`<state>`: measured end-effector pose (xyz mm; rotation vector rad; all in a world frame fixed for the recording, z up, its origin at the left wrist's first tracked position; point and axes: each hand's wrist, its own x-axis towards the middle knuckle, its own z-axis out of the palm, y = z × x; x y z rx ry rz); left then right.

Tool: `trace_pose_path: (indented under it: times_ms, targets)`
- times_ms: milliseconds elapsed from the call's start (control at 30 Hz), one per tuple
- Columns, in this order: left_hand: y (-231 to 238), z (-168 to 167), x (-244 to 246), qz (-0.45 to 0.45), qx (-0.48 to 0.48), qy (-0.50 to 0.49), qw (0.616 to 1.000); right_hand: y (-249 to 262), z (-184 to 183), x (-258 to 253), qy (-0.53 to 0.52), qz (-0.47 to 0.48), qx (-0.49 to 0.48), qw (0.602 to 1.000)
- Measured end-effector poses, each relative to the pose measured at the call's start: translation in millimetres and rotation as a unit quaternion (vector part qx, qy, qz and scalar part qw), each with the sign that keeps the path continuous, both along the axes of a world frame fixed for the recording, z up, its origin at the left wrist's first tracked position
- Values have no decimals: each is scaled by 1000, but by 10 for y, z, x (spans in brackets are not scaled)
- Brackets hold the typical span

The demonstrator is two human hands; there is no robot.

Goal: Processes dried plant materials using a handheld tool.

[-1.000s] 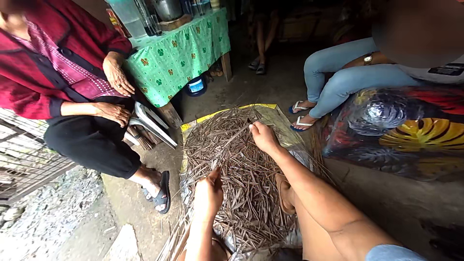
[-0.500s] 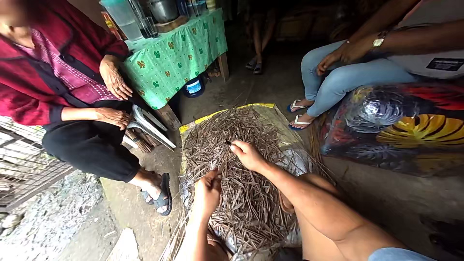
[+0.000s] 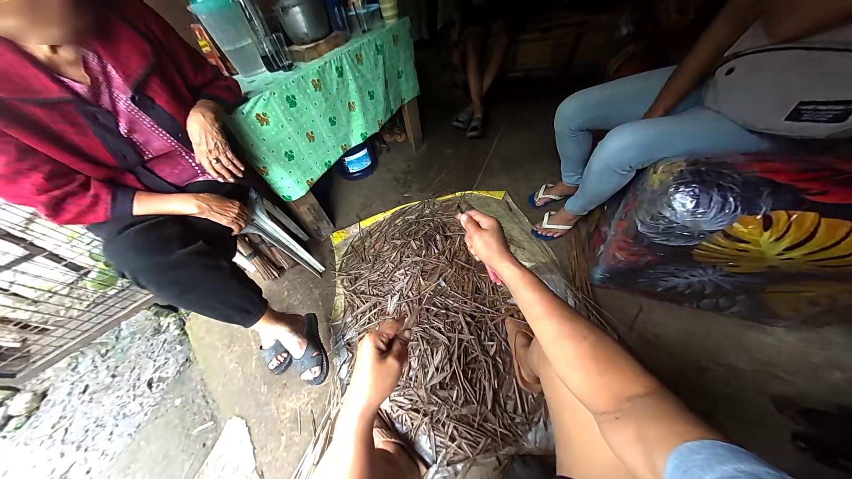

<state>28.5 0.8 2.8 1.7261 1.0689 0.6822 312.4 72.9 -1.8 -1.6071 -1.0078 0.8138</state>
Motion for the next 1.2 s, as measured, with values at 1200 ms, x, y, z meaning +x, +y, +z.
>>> trace_pose_path:
  times_ms: [1200]
  targets:
    - [-43,-7,-297,79,93,125,985,-298,140,-338,-98,122,-116,981]
